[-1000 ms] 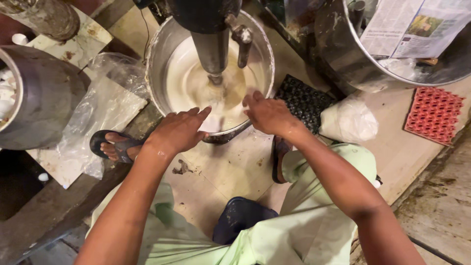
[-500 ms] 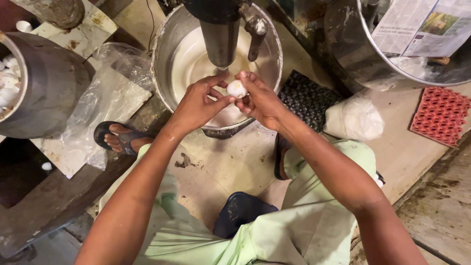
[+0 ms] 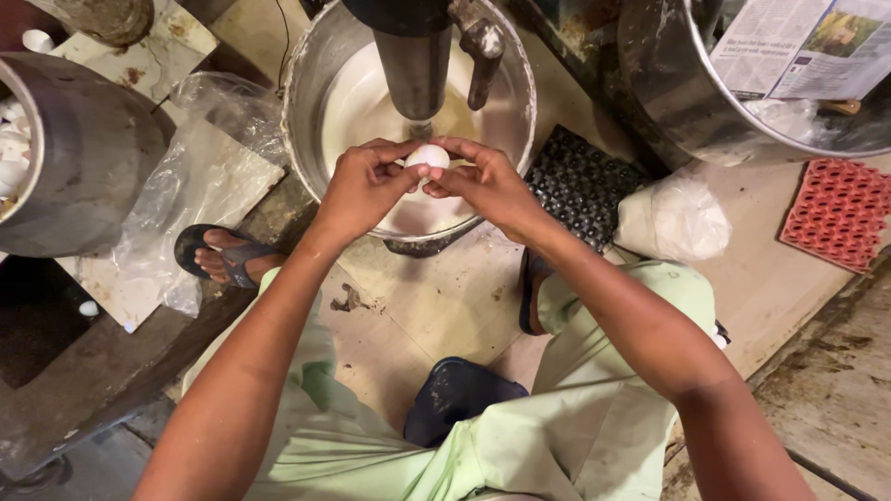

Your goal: The person breaks eggs one at a time and adds them to a large mixing bowl where a motorized mixer is running.

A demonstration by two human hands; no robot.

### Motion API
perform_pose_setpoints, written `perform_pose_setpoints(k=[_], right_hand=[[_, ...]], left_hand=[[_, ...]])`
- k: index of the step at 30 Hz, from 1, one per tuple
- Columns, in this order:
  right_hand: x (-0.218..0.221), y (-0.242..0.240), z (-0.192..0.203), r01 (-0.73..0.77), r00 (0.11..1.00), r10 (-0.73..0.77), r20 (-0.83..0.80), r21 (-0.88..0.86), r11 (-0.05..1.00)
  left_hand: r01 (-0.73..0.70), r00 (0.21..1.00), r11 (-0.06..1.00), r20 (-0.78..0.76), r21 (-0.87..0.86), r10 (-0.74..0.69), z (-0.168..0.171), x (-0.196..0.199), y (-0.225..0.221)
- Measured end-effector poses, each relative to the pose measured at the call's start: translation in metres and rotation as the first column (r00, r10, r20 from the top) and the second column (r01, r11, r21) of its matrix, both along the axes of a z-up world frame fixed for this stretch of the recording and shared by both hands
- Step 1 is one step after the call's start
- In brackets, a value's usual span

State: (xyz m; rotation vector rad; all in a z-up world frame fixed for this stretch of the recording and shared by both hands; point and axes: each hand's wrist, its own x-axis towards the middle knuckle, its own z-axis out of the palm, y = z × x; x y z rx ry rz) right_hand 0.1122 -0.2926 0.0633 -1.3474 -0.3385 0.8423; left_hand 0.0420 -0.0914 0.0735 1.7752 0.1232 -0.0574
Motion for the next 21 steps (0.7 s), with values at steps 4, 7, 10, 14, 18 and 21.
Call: perform_pose_setpoints(k=[4, 7, 10, 14, 18, 21], right_hand=[[-0.005, -0.001, -0.001, 0.020, 0.990, -0.001, 0.142, -0.131, 0.991], [-0.004, 0.001, -0.005, 0.058, 0.995, -0.052, 0.089, -0.060, 0.997], [-0.002, 0.004, -0.012, 0.080, 0.995, -0.080, 0.051, 0.012, 0.997], [0.004, -0.001, -0.022, 0.081, 0.990, -0.063, -0.127, 0.141, 0.987], [0.012, -0.008, -0.031, 0.090, 0.955, -0.035, -0.296, 0.174, 0.981], [0.012, -0.010, -0.038, 0.114, 0.926, -0.032, -0.377, 0.198, 0.974]], left_hand=[[-0.031, 0.999, 0.986, 0.035, 0.165, 0.025, 0.002, -0.002, -0.005], [-0.040, 0.995, 0.992, 0.090, 0.118, 0.030, 0.005, -0.001, -0.009], [-0.058, 0.998, 0.977, 0.014, 0.206, 0.056, 0.005, -0.002, -0.008], [-0.056, 0.998, 0.994, 0.001, 0.089, 0.056, 0.000, -0.001, 0.002], [-0.055, 0.995, 0.981, -0.086, -0.189, 0.039, -0.012, 0.002, 0.011], [-0.071, 0.991, 0.964, -0.126, -0.255, 0.040, -0.019, -0.001, 0.011]])
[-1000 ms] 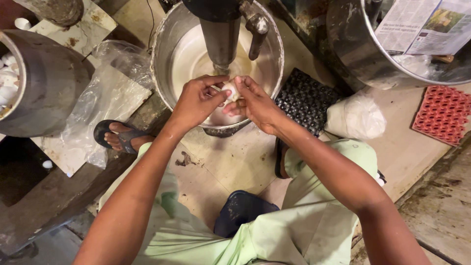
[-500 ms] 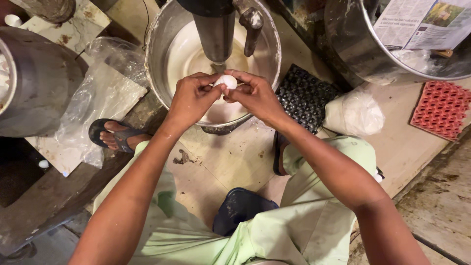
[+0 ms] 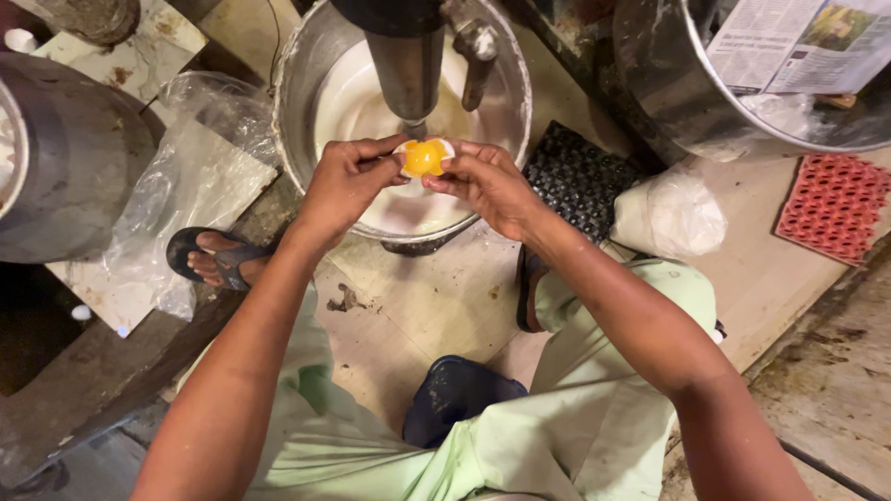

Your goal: The person breaks eggs one at a time and adds them to a large mixing bowl where a motorized mixer is running.

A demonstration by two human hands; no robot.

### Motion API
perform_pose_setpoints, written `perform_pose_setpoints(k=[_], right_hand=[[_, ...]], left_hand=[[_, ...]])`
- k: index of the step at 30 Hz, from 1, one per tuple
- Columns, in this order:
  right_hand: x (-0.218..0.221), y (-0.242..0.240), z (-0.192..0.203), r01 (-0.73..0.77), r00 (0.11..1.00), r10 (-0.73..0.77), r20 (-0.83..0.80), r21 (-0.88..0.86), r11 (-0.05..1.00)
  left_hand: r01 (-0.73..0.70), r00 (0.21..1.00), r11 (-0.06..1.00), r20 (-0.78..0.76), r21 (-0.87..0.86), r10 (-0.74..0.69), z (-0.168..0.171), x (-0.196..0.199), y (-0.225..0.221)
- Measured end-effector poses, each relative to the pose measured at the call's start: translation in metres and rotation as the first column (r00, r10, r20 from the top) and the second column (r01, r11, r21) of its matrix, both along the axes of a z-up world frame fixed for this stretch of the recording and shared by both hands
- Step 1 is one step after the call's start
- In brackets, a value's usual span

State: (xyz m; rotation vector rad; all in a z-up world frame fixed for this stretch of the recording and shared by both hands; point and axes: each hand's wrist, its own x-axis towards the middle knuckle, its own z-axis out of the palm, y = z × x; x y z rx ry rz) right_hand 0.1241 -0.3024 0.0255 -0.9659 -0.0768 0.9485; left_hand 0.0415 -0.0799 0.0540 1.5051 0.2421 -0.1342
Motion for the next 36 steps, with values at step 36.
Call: perform_pose_setpoints(k=[36], right_hand=[[-0.008, -0.013, 0.054, 0.488, -0.074, 0.102, 0.992, -0.053, 0.871]], left_hand=[[0.046, 0.967, 0.575, 0.109, 0.817, -0.232, 0.087, -0.005, -0.002]])
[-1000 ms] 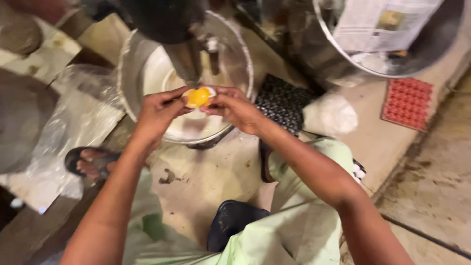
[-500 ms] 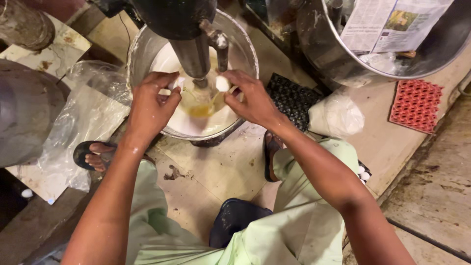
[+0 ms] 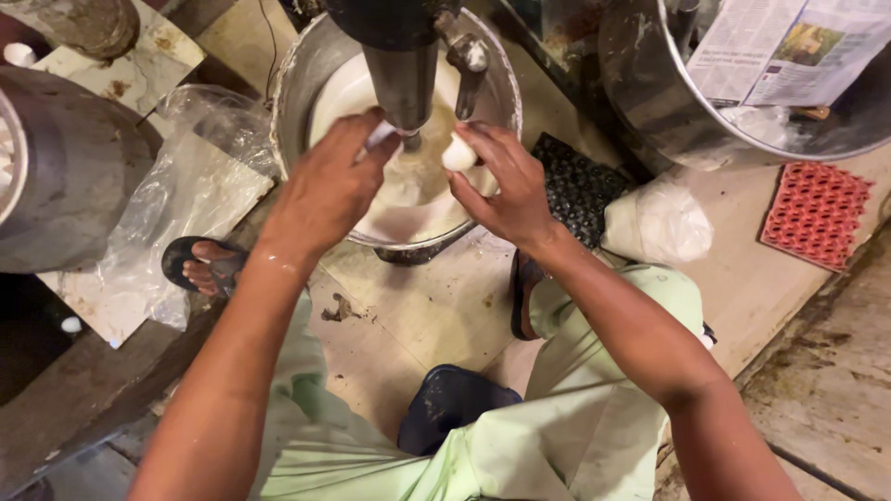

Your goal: The person breaks eggs one at a time and adds them to a large mixing bowl where a motorized mixer is running.

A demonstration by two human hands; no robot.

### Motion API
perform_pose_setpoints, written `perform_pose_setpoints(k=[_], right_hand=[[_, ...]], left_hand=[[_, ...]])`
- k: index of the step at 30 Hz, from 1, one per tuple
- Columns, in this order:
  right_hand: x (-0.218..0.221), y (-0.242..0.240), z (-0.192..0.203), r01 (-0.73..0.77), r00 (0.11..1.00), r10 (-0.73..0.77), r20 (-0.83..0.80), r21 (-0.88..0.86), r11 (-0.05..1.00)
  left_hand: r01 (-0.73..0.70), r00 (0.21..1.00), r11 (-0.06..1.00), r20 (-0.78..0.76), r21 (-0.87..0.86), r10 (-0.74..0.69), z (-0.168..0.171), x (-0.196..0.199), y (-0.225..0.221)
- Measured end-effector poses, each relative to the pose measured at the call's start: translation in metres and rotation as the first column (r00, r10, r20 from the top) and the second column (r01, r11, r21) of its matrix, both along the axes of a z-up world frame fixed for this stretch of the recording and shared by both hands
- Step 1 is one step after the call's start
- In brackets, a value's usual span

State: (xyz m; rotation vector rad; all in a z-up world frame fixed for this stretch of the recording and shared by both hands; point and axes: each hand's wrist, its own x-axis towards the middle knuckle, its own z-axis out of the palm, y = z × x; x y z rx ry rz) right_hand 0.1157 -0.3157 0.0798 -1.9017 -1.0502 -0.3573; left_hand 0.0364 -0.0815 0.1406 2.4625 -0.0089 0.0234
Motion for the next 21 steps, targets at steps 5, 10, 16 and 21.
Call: perform_pose_setpoints(k=[5, 10, 16, 21], right_hand=[[-0.002, 0.001, 0.001, 0.123, 0.992, -0.115, 0.053, -0.196, 0.973], [-0.001, 0.001, 0.002, 0.022, 0.987, -0.046, -0.152, -0.156, 0.988], [-0.010, 0.005, -0.014, -0.026, 0.874, 0.039, -0.484, 0.034, 0.999], [-0.020, 0.015, -0.035, -0.135, 0.780, 0.265, -0.567, 0.262, 0.956]], left_hand=[[0.155, 0.907, 0.952, 0.344, 0.265, -0.243, -0.021, -0.001, 0.003], [0.105, 0.965, 0.994, 0.242, 0.006, -0.104, -0.059, -0.004, 0.005], [-0.301, 0.953, 0.579, -0.259, -0.758, 0.157, -0.094, 0.002, 0.000], [-0.317, 0.945, 0.191, -0.327, -0.929, -0.020, -0.093, 0.003, -0.022]])
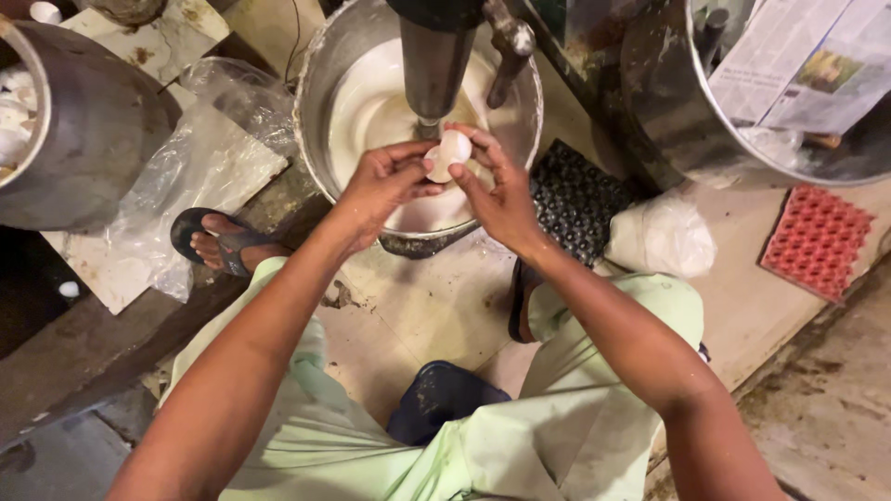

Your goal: The person breaks eggs one at a time and adds them to a large mixing bowl where a motorized mixer is running.

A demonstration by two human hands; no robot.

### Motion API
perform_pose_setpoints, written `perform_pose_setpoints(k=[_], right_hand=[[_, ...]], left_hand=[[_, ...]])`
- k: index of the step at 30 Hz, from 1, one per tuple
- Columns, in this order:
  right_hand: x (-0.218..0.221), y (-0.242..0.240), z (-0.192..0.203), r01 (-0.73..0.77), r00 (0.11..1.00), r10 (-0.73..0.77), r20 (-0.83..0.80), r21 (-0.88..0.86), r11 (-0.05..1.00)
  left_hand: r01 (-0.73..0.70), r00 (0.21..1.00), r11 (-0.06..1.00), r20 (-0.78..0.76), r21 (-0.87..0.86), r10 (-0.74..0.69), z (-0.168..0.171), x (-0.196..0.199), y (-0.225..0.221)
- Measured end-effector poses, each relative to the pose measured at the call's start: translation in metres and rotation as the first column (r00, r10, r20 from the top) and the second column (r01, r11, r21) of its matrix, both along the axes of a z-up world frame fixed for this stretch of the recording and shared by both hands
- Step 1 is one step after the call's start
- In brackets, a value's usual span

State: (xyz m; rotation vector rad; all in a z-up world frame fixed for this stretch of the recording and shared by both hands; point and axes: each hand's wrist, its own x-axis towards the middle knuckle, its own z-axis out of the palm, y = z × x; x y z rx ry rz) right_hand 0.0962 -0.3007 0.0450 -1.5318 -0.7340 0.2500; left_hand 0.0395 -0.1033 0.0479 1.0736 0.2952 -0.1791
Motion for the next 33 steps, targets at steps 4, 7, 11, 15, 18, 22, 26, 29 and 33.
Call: perform_pose_setpoints(k=[4, 7, 11, 15, 18, 22, 26, 29, 33], right_hand=[[0.003, 0.006, -0.005, -0.090, 0.990, 0.088, -0.111, -0.013, 0.996], [0.002, 0.003, -0.004, -0.138, 0.989, 0.131, -0.067, -0.114, 0.984], [0.001, -0.001, -0.002, -0.188, 0.981, 0.193, 0.019, -0.140, 0.972], [0.013, -0.010, 0.000, -0.129, 0.989, 0.123, -0.081, -0.074, 0.989], [0.024, -0.019, -0.002, -0.017, 0.980, 0.005, -0.200, -0.058, 0.998], [0.028, -0.029, 0.004, 0.045, 0.988, -0.050, -0.146, -0.039, 0.998], [0.043, -0.058, 0.048, 0.077, 0.991, -0.083, -0.106, -0.054, 0.996], [0.059, -0.117, 0.089, 0.005, 0.996, -0.024, -0.082, -0.227, 0.974], [0.076, -0.234, 0.066, 0.057, 0.986, -0.104, -0.129, -0.327, 0.943]], left_hand=[[-0.041, 0.998, 0.975, 0.029, -0.217, 0.048, 0.006, -0.004, -0.008], [-0.019, 0.998, 0.991, -0.063, -0.131, 0.011, -0.001, -0.007, -0.012], [-0.175, 0.984, 0.983, -0.037, 0.050, 0.176, -0.007, -0.003, -0.002], [-0.568, 0.783, 0.823, 0.292, -0.026, 0.550, 0.011, -0.004, 0.081], [-0.803, 0.520, 0.576, 0.295, -0.150, 0.802, 0.030, -0.041, 0.189], [-0.875, 0.424, 0.444, -0.135, 0.195, 0.895, 0.022, -0.062, 0.227], [-0.475, 0.810, 0.659, -0.002, 0.583, 0.586, 0.010, -0.049, 0.182], [-0.070, 0.998, 0.317, 0.064, 0.946, 0.031, 0.014, -0.041, 0.144], [0.309, 0.810, -0.253, -0.393, 0.917, -0.435, 0.014, -0.053, 0.100]])
